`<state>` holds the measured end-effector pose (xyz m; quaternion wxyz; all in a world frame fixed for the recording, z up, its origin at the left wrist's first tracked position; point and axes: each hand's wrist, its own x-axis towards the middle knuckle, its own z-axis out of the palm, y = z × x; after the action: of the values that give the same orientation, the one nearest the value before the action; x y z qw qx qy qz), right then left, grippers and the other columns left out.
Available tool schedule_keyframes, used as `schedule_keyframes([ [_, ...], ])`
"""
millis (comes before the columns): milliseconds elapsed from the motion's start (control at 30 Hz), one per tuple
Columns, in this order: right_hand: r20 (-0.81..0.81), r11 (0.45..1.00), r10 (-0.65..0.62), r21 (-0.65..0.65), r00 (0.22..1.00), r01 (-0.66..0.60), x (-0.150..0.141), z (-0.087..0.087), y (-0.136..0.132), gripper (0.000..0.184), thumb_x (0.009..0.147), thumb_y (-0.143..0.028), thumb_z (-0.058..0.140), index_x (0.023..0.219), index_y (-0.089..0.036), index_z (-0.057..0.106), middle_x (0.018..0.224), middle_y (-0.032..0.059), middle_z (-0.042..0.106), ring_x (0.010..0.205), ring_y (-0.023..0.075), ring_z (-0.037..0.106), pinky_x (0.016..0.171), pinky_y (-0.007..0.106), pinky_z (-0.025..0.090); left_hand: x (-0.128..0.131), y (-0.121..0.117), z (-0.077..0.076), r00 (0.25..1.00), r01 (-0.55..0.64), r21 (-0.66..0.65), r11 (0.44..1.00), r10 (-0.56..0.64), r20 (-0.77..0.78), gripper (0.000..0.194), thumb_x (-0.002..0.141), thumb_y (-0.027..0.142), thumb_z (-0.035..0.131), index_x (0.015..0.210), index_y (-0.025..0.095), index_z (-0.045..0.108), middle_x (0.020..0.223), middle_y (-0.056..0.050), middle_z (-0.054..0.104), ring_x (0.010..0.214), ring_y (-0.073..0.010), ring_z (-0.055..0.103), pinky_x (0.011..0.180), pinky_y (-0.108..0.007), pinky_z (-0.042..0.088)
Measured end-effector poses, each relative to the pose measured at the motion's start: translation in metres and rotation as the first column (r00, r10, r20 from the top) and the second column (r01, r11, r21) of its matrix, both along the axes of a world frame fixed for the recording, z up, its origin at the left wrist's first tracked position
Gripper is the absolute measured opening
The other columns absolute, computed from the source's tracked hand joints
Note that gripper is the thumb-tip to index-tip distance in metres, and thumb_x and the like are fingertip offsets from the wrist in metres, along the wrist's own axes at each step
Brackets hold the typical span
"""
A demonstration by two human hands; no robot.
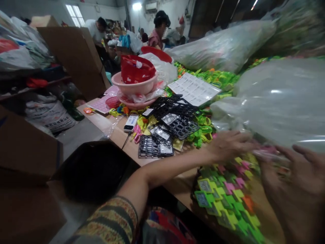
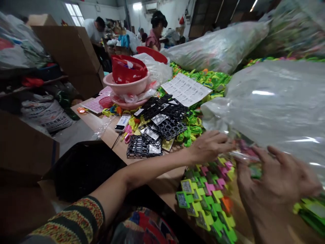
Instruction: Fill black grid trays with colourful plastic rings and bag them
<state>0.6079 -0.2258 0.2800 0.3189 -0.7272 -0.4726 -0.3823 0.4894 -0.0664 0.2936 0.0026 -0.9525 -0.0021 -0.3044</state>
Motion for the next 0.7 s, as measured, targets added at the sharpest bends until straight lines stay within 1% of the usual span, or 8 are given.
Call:
schedule_keyframes([
  [67,0.019,0.999,-0.007,0.037,1.0,0.006,0.016,-0.005,0.001,0.047,0.09,-0.063,0.052,0.112,-0.027,0.072,0.107,0.0176,0.074,0.107,0.0334,0.065,0.099,0.053,0.04,-0.007,0.005,-0.005,0.999,0.026,-0.032,0.999,-0.025,0.028,0.046,0.106,0.015,0.03,0.122,0.018,0.072,0.101,-0.007,0.068,0.105,-0.0183,0.064,0.094,-0.031,0.048],
  [200,-0.241,0.998,-0.07,-0.023,0.968,0.067,0.024,-0.015,-0.002,0.039,0.094,-0.049,0.05,0.09,-0.019,0.074,0.092,0.0138,0.072,0.095,0.0296,0.064,0.095,0.049,0.043,-0.022,0.013,-0.024,0.966,0.11,-0.191,0.975,-0.06,0.25,0.034,0.103,0.018,0.042,0.114,0.021,0.075,0.094,-0.006,0.071,0.093,-0.0187,0.063,0.088,-0.032,0.05],
  [300,-0.487,0.972,-0.084,0.151,0.869,0.179,0.028,-0.027,0.001,0.036,0.089,-0.049,0.056,0.085,-0.016,0.07,0.091,0.0116,0.066,0.088,0.024,0.06,0.083,0.04,0.048,-0.03,0.018,-0.039,0.921,0.166,-0.353,0.921,-0.016,0.39,0.028,0.098,0.018,0.05,0.108,0.025,0.076,0.094,-0.005,0.07,0.091,-0.0181,0.062,0.087,-0.031,0.049],
  [367,-0.712,0.912,0.015,0.297,0.702,0.282,0.031,-0.033,0.002,0.036,0.084,-0.052,0.066,0.082,-0.016,0.065,0.081,0.0054,0.062,0.074,0.0175,0.055,0.069,0.031,0.048,-0.033,0.022,-0.047,0.899,0.153,-0.452,0.879,0.066,0.432,0.025,0.096,0.019,0.054,0.106,0.024,0.076,0.101,-0.008,0.069,0.099,-0.0207,0.06,0.094,-0.036,0.046],
  [433,-0.864,0.834,0.272,0.432,0.424,0.344,0.031,-0.038,0.003,0.038,0.077,-0.052,0.075,0.082,-0.019,0.058,0.07,-0.0028,0.055,0.06,0.0111,0.048,0.053,0.022,0.039,-0.035,0.024,-0.054,0.87,0.122,-0.561,0.819,0.184,0.458,0.024,0.093,0.019,0.057,0.11,0.022,0.074,0.112,-0.011,0.065,0.111,-0.024,0.056,0.102,-0.04,0.043],
  [533,-0.769,0.713,0.639,0.604,0.022,0.356,0.024,-0.04,0.003,0.038,0.069,-0.036,0.085,0.083,-0.02,0.053,0.065,-0.0092,0.051,0.047,0.0045,0.04,0.039,0.014,0.023,-0.034,0.025,-0.061,0.826,0.093,-0.727,0.68,0.355,0.438,0.027,0.089,0.018,0.058,0.113,0.018,0.07,0.108,-0.01,0.061,0.108,-0.0233,0.056,0.099,-0.039,0.045],
  [600,-0.634,0.637,0.76,0.682,-0.142,0.359,0.02,-0.042,0.004,0.034,0.068,-0.02,0.084,0.083,-0.02,0.053,0.062,-0.0115,0.049,0.043,0.0015,0.034,0.035,0.011,0.019,-0.032,0.024,-0.066,0.807,0.092,-0.83,0.55,0.448,0.385,0.025,0.088,0.02,0.06,0.112,0.018,0.067,0.098,-0.006,0.06,0.093,-0.0187,0.058,0.087,-0.033,0.049],
  [700,-0.489,0.538,0.842,0.73,-0.229,0.422,0.02,-0.048,0.006,0.031,0.068,-0.004,0.077,0.084,-0.02,0.057,0.063,-0.0118,0.053,0.044,0.0002,0.04,0.038,0.006,0.032,-0.028,0.019,-0.071,0.8,0.129,-0.947,0.293,0.533,0.274,0.027,0.086,0.029,0.065,0.11,0.018,0.062,0.09,0.0,0.059,0.068,-0.0108,0.057,0.064,-0.024,0.048],
])
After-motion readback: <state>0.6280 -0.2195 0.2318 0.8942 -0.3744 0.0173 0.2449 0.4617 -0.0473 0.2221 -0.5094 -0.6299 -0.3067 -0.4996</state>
